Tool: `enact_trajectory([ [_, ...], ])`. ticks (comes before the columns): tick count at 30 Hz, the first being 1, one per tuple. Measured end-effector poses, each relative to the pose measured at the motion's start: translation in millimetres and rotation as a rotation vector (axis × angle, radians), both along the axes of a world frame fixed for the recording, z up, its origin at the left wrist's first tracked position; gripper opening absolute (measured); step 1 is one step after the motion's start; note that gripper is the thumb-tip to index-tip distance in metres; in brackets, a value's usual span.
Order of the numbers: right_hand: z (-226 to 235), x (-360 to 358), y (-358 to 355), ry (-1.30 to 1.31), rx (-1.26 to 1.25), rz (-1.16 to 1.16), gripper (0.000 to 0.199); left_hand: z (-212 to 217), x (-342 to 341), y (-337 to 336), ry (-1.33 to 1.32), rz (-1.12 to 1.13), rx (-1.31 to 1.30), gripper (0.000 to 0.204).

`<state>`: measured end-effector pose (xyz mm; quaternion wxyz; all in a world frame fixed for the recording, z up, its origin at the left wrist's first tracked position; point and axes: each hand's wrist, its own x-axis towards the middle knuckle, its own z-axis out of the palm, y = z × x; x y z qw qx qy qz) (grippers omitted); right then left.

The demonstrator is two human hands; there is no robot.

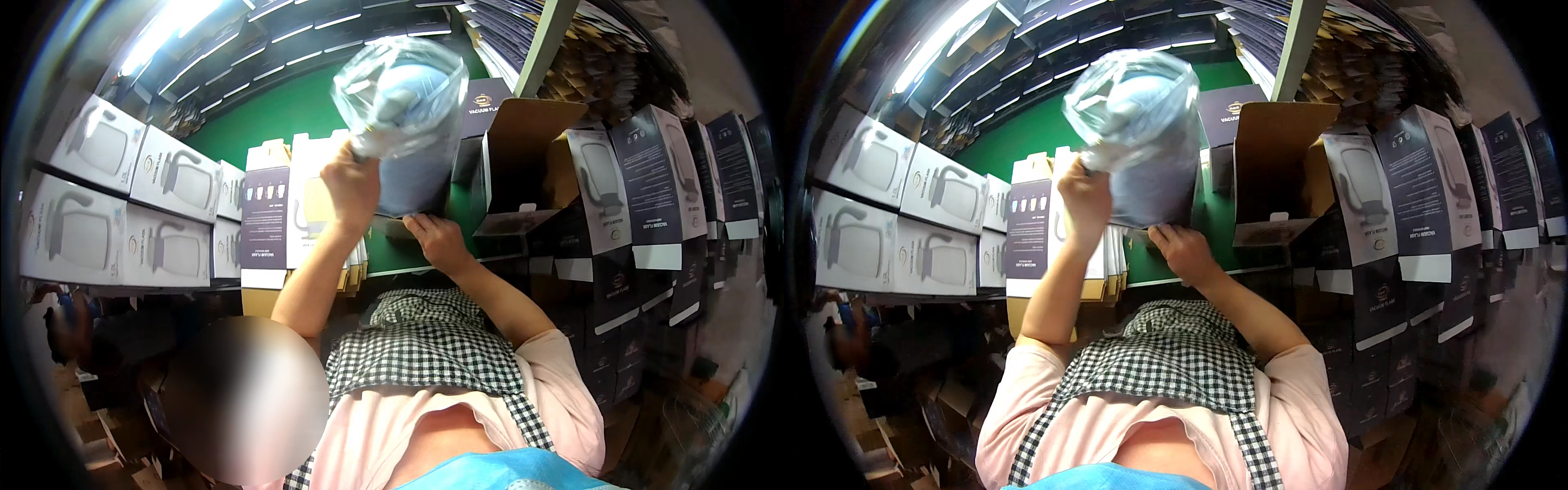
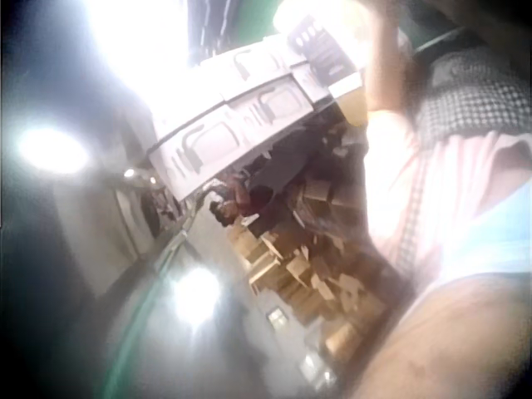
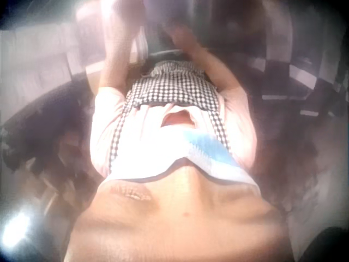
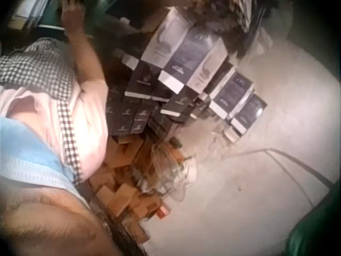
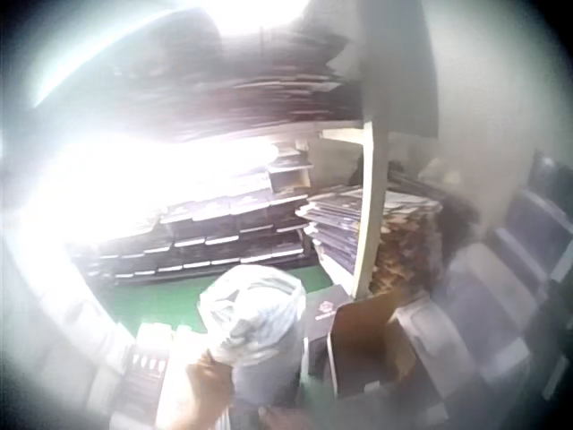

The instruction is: The person assembles cardboard boxes, places products wrapped in plastic inside them, and stacks the boxed products into a larger shipping container.

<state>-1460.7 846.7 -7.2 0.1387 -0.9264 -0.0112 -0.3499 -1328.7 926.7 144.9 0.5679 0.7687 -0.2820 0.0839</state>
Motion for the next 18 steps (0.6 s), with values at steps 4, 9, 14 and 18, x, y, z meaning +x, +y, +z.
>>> enact_trajectory([
  [4,5.5,-15.0,-8.7,0.087,-0.029,0.108,0.036,-96.8,21.6,22.7,-0.502,0.002,0.510,0.025],
  [9,41.1,-25.2,-20.8,-0.310,-0.065,-0.150,0.055,-66.6,-0.8,45.8,-0.676,0.152,0.697,0.036],
  [14,59.9,37.4,-33.8,0.004,0.311,-0.228,0.075,-89.3,30.9,33.8,-0.164,0.009,0.303,0.044],
  [18,50.8,80.3,-35.9,0.322,-0.083,-0.075,0.057,-89.9,14.0,8.0,-0.591,-0.128,0.594,0.048],
])
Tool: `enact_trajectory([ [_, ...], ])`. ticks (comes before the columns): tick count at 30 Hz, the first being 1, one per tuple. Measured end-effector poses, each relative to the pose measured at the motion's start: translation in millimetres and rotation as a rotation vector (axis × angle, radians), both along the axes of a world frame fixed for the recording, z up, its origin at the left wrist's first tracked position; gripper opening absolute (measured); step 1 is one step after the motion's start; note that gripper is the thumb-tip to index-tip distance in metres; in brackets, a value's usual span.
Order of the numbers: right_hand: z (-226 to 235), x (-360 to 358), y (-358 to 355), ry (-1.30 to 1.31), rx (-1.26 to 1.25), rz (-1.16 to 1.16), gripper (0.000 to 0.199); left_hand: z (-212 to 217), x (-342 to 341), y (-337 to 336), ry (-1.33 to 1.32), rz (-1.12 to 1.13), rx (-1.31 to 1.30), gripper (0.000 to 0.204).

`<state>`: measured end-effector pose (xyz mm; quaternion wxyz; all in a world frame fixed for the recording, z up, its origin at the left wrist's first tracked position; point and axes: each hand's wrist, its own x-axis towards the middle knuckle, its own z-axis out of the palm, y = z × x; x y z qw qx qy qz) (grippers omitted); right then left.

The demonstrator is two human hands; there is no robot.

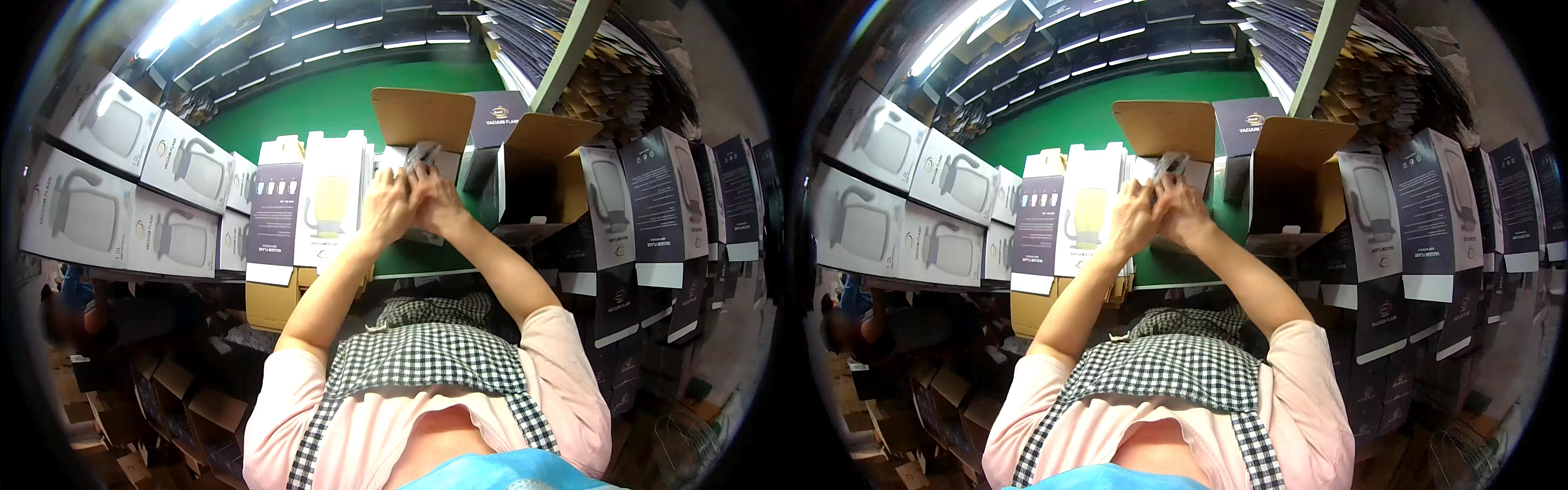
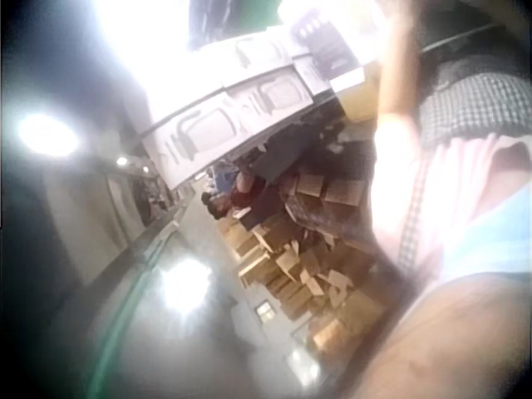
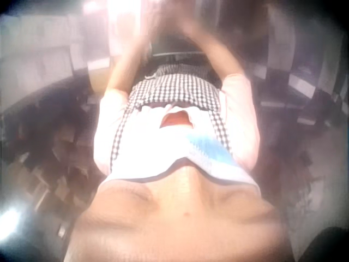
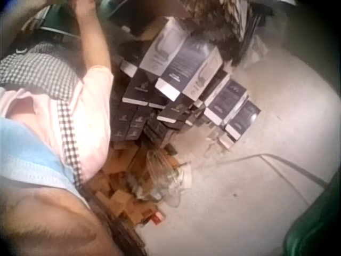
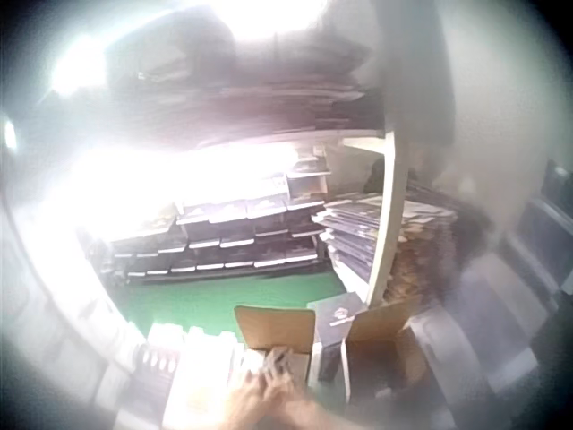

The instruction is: The person assembles cardboard boxes, places products wrapped in plastic inside them, and stacks the boxed products into a larger shipping container.

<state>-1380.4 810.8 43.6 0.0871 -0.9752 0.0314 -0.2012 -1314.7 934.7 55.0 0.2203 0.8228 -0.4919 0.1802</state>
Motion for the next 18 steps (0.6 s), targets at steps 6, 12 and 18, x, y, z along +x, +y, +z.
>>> enact_trajectory([
  [6,12.3,-2.6,-35.4,-0.549,1.090,-0.214,0.031,5.9,10.1,-10.6,0.196,-0.048,0.266,0.051],
  [12,39.9,-16.2,-43.0,-0.516,1.055,-0.023,0.041,2.8,16.6,-14.3,0.168,-0.086,0.166,0.044],
  [18,1.1,-57.4,-17.2,-0.064,0.421,0.225,0.059,3.8,69.4,89.0,1.871,-0.627,-0.639,0.081],
])
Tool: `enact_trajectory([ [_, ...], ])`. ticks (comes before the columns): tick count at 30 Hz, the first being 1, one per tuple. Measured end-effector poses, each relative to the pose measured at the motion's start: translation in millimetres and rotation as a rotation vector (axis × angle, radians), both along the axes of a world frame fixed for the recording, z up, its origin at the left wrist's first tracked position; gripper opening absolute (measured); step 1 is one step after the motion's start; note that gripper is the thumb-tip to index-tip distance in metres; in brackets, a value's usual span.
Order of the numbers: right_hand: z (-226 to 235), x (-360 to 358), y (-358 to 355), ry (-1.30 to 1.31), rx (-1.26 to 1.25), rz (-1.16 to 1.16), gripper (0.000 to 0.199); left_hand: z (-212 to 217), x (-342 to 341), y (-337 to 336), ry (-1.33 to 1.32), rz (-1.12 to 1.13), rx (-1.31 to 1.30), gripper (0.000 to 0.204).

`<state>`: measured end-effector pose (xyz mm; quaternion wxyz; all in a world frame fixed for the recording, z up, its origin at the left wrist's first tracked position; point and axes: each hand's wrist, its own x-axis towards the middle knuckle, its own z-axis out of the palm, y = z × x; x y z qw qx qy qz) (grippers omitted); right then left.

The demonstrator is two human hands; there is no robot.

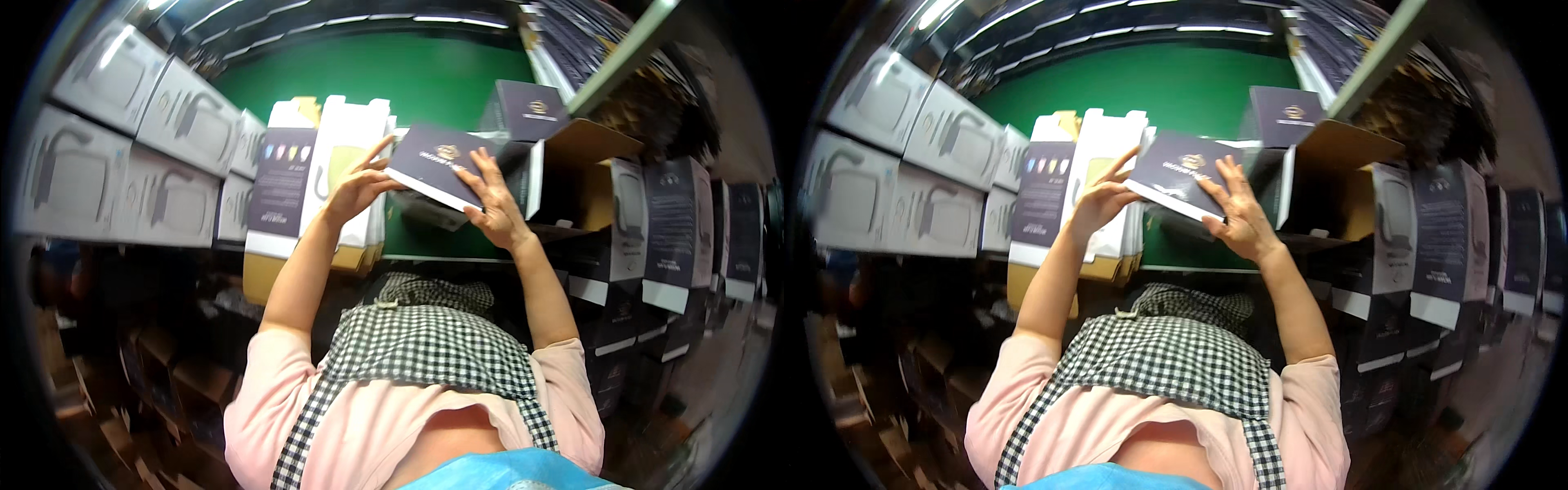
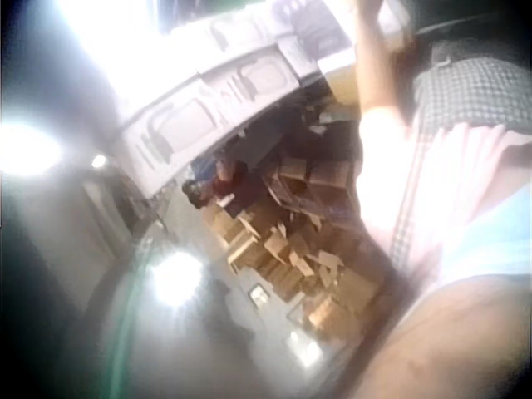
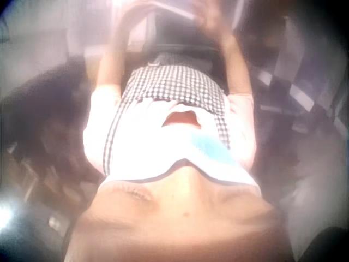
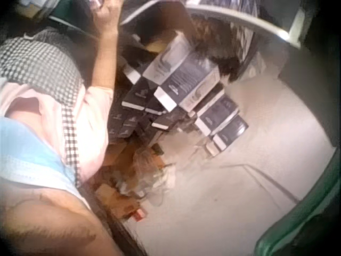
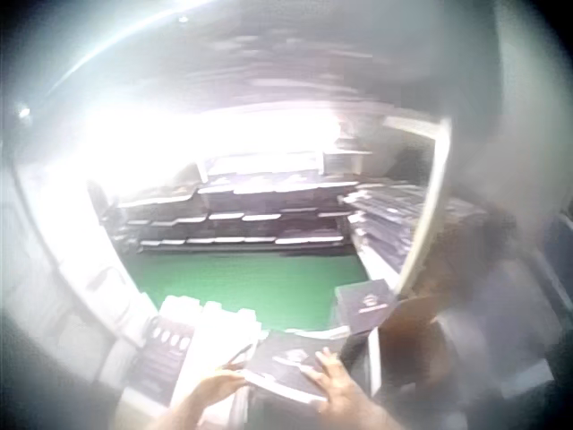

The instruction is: The person assembles cardboard boxes, places products wrapped in plastic inside them, and stacks the boxed products into a larger shipping container.

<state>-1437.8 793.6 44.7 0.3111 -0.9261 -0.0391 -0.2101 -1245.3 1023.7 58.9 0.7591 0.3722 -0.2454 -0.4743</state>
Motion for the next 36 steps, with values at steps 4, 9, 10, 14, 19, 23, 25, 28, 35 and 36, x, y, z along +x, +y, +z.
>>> enact_trajectory([
  [4,0.7,-6.0,8.3,0.048,-0.262,-0.035,0.070,-2.9,-1.8,-16.3,-0.678,0.080,0.275,0.077],
  [9,-9.5,4.1,15.2,-0.066,-0.403,-0.062,0.065,-0.9,5.0,-8.9,-1.569,0.344,0.399,0.058],
  [10,-8.6,6.5,15.1,-0.081,-0.416,-0.080,0.061,-10.7,9.2,-13.2,-1.594,0.493,0.299,0.052],
  [14,-16.6,17.7,31.7,-0.036,-0.578,-0.161,0.062,-35.8,9.0,-3.3,-1.301,0.381,0.375,0.049],
  [19,-10.6,33.3,61.3,0.015,-0.534,-0.055,0.066,-74.6,19.3,19.9,-0.975,0.474,0.198,0.028],
  [23,-33.8,23.3,22.0,0.151,-0.564,0.034,0.079,-91.8,6.4,-27.9,-0.929,0.602,0.263,0.052],
  [25,-18.5,29.2,19.0,0.315,-0.644,0.111,0.082,-106.4,-10.0,-35.3,-0.967,0.840,0.348,0.061],
  [28,-16.2,12.6,7.1,0.461,-0.625,0.005,0.087,-81.1,-56.5,-35.8,-0.985,0.790,0.518,0.066],
  [35,-18.6,18.4,53.2,0.304,-0.796,-0.229,0.093,-66.3,-46.5,-24.0,-0.928,0.749,0.534,0.065],
  [36,-30.9,15.9,40.7,0.114,-0.616,-0.127,0.078,-59.3,-47.3,-24.6,-0.917,0.694,0.606,0.066],
])
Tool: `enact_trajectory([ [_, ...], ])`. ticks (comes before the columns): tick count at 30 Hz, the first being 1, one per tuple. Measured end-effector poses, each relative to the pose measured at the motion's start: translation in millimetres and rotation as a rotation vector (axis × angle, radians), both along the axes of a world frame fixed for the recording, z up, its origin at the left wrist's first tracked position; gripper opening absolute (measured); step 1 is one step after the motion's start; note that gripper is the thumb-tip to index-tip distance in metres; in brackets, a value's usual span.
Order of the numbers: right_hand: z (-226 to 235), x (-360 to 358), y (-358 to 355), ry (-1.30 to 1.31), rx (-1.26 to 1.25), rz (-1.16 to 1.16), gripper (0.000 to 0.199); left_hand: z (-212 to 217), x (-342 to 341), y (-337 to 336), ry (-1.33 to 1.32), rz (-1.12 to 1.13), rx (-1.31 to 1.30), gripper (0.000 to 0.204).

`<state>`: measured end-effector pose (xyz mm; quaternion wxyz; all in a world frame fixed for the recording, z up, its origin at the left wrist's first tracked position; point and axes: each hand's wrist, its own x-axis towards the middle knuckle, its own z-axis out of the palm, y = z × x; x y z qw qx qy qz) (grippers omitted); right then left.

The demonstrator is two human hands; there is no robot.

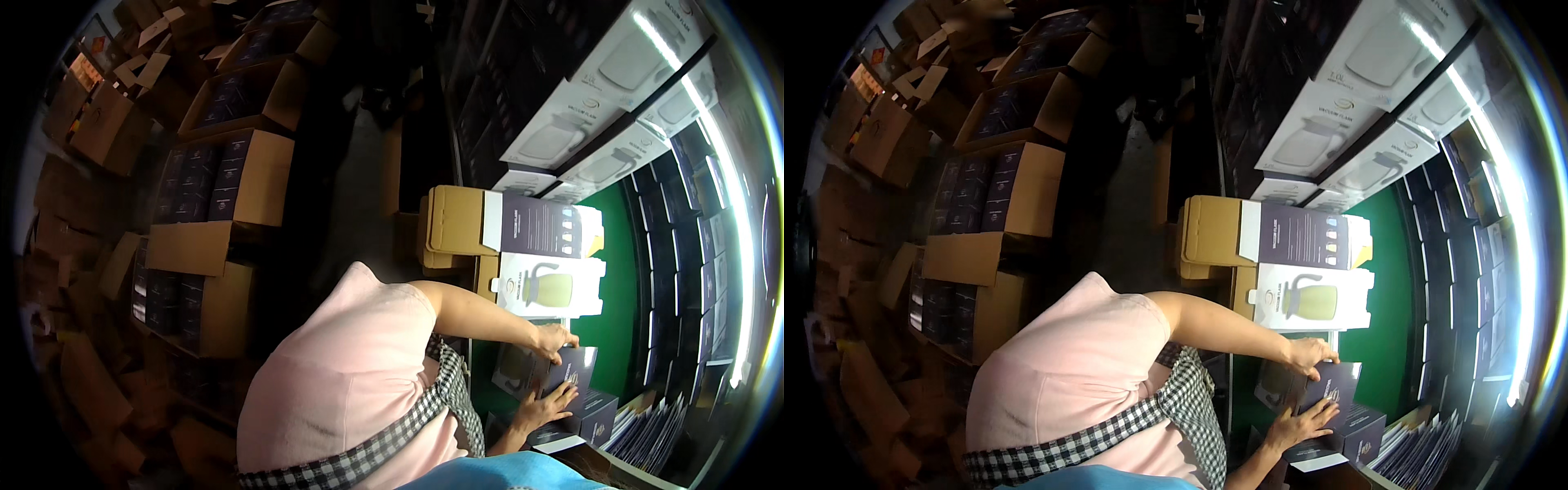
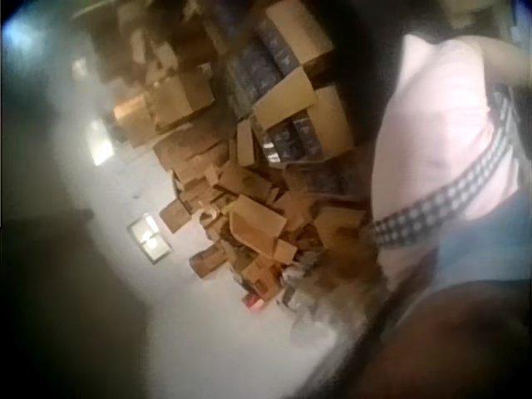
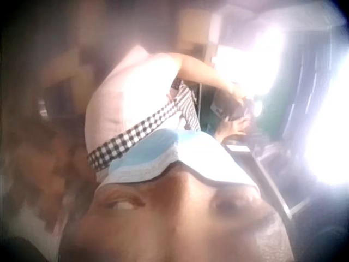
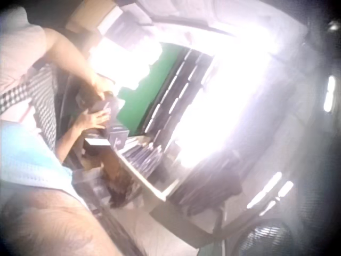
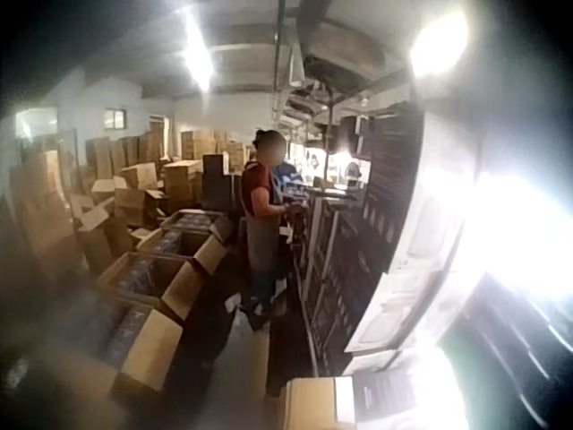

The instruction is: The person assembles cardboard boxes, places products wrapped in plastic inside them, and stacks the boxed products into a larger shipping container.

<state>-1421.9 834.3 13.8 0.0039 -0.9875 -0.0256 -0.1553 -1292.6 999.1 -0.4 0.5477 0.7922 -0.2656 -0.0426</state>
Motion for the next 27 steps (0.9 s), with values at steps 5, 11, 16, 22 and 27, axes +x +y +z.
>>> enact_trajectory([
  [5,-40.8,-4.6,16.2,-0.571,0.256,0.370,0.010,28.1,-20.7,5.8,-0.725,-0.053,0.143,0.036],
  [11,-46.2,6.4,3.2,-0.725,0.360,0.280,0.006,9.0,19.9,-40.8,-0.994,-0.542,-0.008,0.009],
  [16,-46.1,21.8,17.6,-0.722,0.401,0.142,0.027,18.8,39.9,-32.2,-0.280,-0.501,0.110,0.010],
  [22,-18.4,15.5,24.6,-0.559,0.213,-0.041,0.028,-10.6,71.9,-51.7,0.037,-0.103,0.302,0.072],
  [27,-26.9,12.3,21.7,-0.579,0.302,0.099,0.025,-7.8,67.0,-47.4,0.283,-0.212,0.087,0.053],
])
